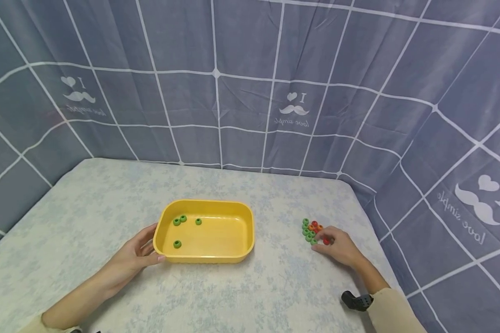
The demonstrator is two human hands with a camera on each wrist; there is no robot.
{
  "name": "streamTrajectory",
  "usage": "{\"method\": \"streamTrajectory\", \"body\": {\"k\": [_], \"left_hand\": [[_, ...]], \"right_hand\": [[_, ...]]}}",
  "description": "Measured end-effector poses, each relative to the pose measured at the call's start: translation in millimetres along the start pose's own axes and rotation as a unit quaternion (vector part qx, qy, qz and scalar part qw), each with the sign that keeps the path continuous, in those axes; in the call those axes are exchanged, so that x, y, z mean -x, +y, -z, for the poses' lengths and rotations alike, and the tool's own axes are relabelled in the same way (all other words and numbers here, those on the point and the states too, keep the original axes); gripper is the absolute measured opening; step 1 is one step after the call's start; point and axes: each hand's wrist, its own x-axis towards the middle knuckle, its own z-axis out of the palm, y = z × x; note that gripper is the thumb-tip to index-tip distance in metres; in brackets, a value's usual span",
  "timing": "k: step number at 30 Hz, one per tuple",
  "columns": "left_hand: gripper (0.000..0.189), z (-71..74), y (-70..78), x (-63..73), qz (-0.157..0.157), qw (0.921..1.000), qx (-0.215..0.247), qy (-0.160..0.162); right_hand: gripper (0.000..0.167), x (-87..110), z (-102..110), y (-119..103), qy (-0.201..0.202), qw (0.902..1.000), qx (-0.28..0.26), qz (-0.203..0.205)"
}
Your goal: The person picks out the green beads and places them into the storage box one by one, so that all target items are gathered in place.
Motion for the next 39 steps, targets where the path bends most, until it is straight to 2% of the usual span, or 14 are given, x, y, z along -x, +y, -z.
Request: {"method": "streamTrajectory", "body": {"k": [8,16,24,33,39], "left_hand": [[0.096,1.1,-1.9,0.6,-0.006,1.0000,0.003,-0.005],[0.096,1.2,-2.7,0.6,-0.005,0.9999,0.009,-0.005],[0.096,1.7,-1.3,-0.6,-0.006,1.0000,-0.002,-0.005],[0.095,1.4,0.5,0.4,-0.004,1.0000,-0.005,-0.006],[0.095,1.2,1.1,1.7,-0.004,1.0000,0.000,-0.006]], "right_hand": [[0.023,-5.0,12,-8,0.002,0.9996,-0.015,-0.022],[0.026,-19.7,17,-21,-0.024,0.9978,-0.048,-0.039],[0.021,-38.2,17,-38,-0.021,0.9998,-0.007,0.000],[0.017,-58.6,5,-50,-0.042,0.9985,-0.029,0.019],[0.014,-74.4,-5,-63,-0.055,0.9963,-0.028,0.059]]}}
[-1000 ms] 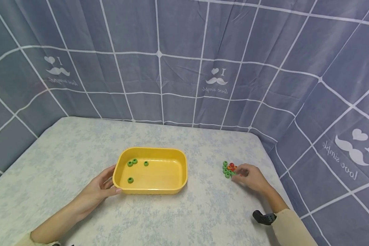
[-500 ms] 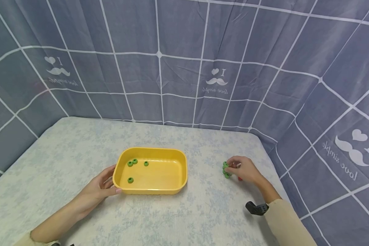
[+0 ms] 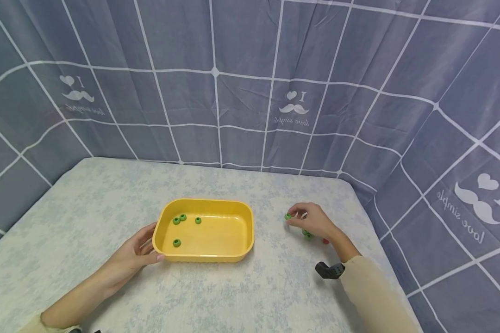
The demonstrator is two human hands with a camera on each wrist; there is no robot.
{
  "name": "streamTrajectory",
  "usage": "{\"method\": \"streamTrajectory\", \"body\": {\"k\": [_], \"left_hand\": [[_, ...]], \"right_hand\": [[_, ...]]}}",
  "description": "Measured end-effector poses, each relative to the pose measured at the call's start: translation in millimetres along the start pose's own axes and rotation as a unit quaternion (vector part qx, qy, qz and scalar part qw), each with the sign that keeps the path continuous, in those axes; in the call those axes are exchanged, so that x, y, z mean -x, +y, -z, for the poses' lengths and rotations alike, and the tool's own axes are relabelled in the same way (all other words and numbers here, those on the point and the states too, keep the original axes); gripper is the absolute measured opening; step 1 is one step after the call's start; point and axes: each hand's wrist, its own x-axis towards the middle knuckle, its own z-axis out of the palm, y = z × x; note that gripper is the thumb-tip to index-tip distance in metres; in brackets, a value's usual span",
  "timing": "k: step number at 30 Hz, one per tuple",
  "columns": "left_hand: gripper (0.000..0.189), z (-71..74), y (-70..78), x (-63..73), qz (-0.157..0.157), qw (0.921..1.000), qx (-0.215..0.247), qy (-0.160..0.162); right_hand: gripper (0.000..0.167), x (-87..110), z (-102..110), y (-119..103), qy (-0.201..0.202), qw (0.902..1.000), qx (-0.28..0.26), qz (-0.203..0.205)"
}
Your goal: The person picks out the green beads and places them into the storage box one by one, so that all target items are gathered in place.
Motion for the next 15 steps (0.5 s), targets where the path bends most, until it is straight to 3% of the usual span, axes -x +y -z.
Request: {"method": "streamTrajectory", "body": {"k": [8,15], "left_hand": [[0.096,-1.1,0.3,0.2,0.000,1.0000,0.002,0.001],[0.095,-0.9,1.4,-0.3,0.001,1.0000,-0.003,0.005]], "right_hand": [[0.014,-22.6,-8,-18,-0.007,0.9998,0.009,0.018],[0.013,-42.4,-15,-38,-0.020,0.9995,-0.019,0.018]]}}
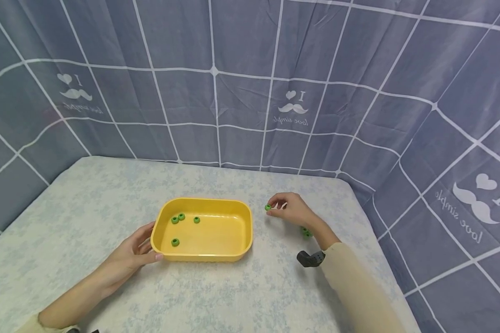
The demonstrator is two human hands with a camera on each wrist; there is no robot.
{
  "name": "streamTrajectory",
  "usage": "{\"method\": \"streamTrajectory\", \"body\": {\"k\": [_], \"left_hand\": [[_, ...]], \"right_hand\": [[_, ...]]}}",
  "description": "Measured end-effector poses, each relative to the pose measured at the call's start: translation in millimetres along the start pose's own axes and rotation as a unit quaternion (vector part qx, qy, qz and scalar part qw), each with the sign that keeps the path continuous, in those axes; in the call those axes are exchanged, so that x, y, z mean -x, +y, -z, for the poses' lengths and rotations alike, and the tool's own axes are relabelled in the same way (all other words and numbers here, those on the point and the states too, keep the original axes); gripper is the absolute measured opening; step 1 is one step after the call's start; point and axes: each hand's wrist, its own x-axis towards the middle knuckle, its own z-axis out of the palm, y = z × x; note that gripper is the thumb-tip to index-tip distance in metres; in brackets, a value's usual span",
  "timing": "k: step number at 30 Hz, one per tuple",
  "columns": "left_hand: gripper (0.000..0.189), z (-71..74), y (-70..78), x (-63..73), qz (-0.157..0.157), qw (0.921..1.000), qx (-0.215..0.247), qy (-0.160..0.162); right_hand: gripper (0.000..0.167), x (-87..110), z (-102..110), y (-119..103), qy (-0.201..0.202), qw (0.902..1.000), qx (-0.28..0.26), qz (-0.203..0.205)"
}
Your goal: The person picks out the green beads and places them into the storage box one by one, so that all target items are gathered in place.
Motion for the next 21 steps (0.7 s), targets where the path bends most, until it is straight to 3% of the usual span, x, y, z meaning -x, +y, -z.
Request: {"method": "streamTrajectory", "body": {"k": [9,21], "left_hand": [[0.095,2.6,0.2,2.8,-0.003,1.0000,-0.002,-0.002],[0.096,0.7,0.8,0.6,-0.004,1.0000,-0.006,-0.003]], "right_hand": [[0.016,-29.4,-9,-26,-0.023,0.9985,0.009,0.049],[0.016,-62.9,-24,-54,-0.050,0.9952,0.007,0.083]]}}
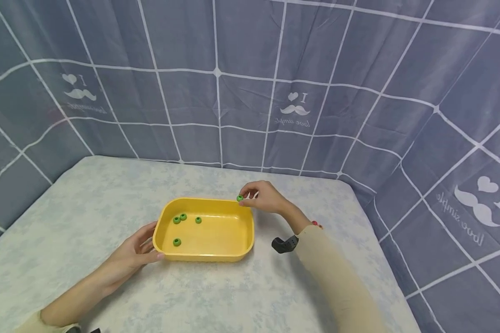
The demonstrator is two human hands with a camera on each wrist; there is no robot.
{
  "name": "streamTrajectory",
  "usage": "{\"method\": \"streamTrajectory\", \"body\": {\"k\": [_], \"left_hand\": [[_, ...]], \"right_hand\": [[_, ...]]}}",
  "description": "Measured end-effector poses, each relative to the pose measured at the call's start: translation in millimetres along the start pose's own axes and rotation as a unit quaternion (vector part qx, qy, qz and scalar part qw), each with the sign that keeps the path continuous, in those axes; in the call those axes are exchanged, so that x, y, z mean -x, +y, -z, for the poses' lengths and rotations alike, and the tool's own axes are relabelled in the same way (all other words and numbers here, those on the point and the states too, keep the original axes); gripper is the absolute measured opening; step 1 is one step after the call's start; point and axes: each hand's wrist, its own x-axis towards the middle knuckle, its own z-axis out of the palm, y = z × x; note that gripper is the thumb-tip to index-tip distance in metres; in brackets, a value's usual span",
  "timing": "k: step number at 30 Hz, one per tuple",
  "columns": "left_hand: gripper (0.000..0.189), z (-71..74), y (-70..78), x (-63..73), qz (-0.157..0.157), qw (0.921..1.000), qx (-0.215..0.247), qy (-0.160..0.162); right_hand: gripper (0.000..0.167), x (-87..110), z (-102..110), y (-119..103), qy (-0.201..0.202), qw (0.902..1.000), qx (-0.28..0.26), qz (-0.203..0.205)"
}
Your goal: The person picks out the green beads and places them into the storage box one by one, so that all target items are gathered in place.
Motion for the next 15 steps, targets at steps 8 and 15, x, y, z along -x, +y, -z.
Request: {"method": "streamTrajectory", "body": {"k": [8,15], "left_hand": [[0.097,-2.2,0.1,-1.1,-0.006,1.0000,0.003,-0.006],[0.097,0.2,-0.1,0.0,0.003,1.0000,0.006,-0.001]], "right_hand": [[0.016,-21.0,-13,-13,-0.018,0.9997,-0.011,0.010],[0.017,-37.8,-23,-26,-0.030,0.9992,-0.013,0.022]]}}
